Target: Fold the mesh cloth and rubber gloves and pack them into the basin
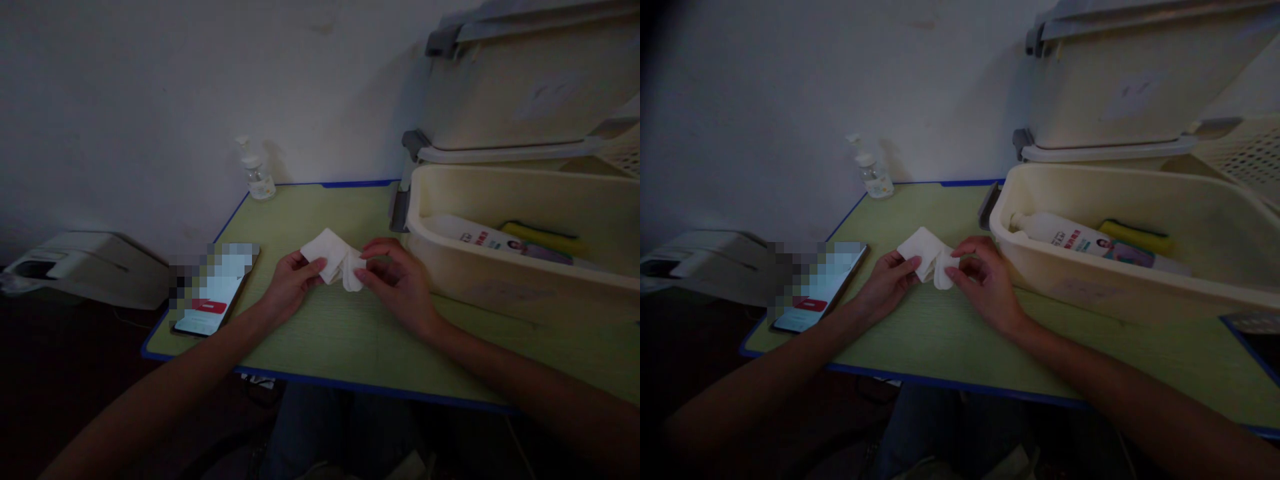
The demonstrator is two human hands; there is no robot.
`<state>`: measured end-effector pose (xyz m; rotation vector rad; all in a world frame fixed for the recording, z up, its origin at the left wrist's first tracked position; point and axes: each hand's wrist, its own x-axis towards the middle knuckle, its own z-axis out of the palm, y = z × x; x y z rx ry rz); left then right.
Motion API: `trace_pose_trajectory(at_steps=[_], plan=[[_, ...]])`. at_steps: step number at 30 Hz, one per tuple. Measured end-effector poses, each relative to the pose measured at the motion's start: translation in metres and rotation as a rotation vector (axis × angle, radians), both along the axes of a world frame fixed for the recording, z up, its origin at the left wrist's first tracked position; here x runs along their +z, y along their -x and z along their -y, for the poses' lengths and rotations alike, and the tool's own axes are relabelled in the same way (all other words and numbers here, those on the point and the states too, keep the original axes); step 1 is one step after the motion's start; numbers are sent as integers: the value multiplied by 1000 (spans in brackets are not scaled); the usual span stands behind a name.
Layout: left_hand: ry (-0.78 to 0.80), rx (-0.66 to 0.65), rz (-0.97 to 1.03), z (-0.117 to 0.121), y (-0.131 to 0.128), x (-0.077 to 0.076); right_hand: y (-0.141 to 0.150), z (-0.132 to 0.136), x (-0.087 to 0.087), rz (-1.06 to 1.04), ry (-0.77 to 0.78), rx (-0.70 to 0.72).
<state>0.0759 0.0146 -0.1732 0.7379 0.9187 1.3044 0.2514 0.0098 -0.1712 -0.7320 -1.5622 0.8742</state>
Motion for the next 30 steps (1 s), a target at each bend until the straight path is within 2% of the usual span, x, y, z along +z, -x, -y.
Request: trace_pose_trajectory(at_steps=[6,14,17,23,30], plan=[[17,-8,41,0,1,2,-6,2,5,295,-420,-57],[53,-153,56,4,-1,5,-6,3,6,483,-711,-304],[53,-170,69,4,-1,6,-7,3,8,469,-683,-307],[37,-182,20,4,0,4,-5,4,10,367,-513,-325],[-9,-84,-27,6,-3,3,-5,7,10,353,-479,-329]])
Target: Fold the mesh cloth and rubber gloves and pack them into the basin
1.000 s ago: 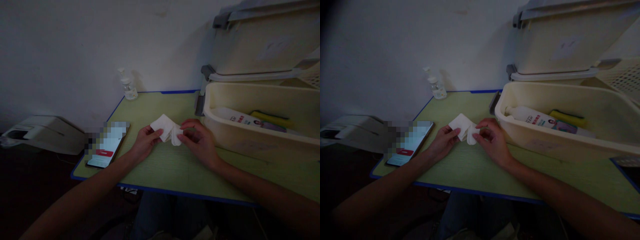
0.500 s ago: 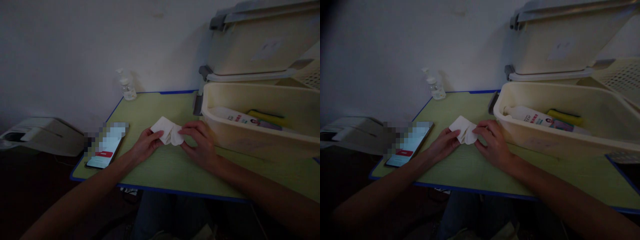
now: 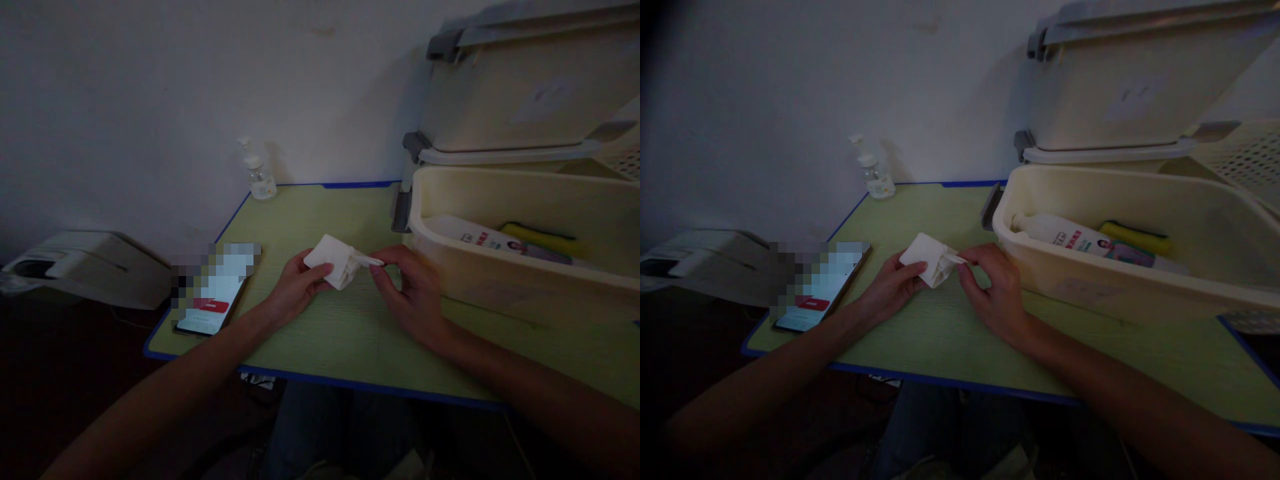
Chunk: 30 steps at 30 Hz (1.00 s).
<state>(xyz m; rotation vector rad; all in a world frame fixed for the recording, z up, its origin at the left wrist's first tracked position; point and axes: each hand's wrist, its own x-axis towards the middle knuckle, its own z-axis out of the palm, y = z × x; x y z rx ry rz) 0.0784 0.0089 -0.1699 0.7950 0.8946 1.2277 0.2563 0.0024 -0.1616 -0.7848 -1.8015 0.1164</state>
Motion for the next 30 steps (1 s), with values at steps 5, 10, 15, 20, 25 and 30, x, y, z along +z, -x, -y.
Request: trace_pose_trajectory(at_steps=[5,10,15,20,25,30], plan=[[2,57,-42,1,-3,3,0,1,0,6,-22,24],[-4,67,-62,1,-3,4,0,2,1,-41,23,84],[-30,73,-112,2,-3,1,1,4,0,29,-16,116],[-92,69,-183,1,0,-7,2,5,-1,129,-82,134],[-118,35,-221,0,2,-12,3,3,-3,187,-121,136],[-68,48,-132,2,-1,-6,2,4,-5,330,-109,109]])
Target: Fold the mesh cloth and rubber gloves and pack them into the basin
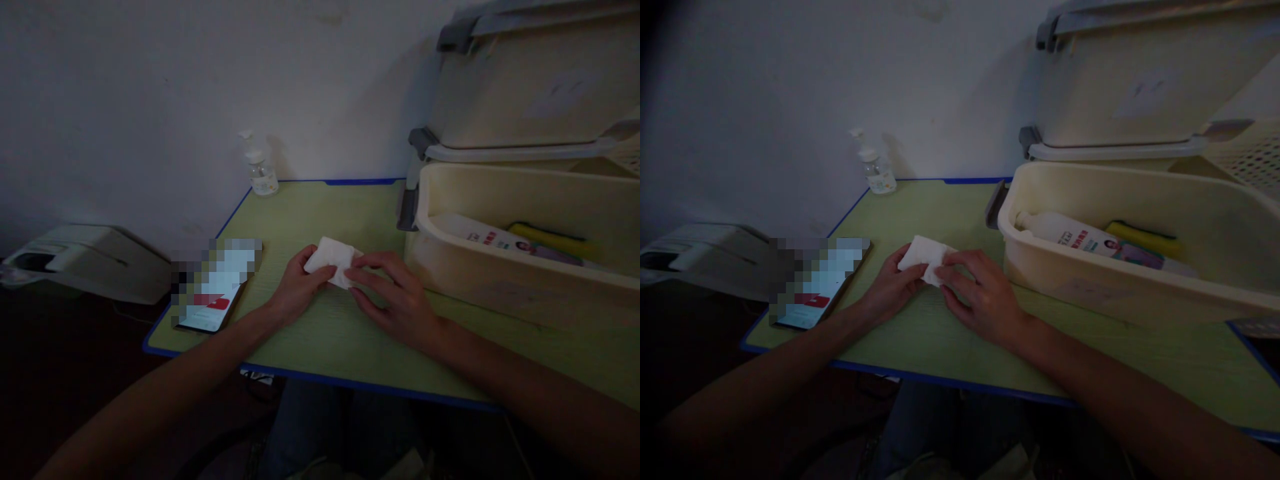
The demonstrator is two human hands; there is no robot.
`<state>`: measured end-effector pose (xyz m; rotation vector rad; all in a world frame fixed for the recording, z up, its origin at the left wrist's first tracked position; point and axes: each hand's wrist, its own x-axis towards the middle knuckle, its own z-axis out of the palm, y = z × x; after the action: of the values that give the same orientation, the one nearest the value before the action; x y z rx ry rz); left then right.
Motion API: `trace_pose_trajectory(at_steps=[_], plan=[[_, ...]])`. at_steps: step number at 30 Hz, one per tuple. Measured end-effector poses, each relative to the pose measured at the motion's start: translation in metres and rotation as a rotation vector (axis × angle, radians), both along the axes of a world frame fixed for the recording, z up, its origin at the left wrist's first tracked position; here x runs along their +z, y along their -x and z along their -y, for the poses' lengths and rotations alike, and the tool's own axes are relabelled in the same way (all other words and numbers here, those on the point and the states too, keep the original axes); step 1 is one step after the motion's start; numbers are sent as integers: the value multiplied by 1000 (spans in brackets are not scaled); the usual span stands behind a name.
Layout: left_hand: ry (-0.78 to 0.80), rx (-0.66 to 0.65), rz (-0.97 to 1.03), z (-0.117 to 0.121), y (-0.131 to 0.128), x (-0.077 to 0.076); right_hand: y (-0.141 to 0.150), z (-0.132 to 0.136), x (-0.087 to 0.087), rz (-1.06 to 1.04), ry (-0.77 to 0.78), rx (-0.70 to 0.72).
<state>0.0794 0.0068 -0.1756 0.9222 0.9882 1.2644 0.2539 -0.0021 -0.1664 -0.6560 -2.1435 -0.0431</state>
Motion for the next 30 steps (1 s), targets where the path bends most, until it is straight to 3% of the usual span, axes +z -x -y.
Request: trace_pose_trajectory(at_steps=[10,19,30], plan=[[75,34,203,-2,-3,8,2,2,-6,246,18,-56],[64,35,136,-2,-2,8,2,3,-6,263,53,-39],[-31,103,62,-3,4,4,0,5,-2,231,-126,-12]])
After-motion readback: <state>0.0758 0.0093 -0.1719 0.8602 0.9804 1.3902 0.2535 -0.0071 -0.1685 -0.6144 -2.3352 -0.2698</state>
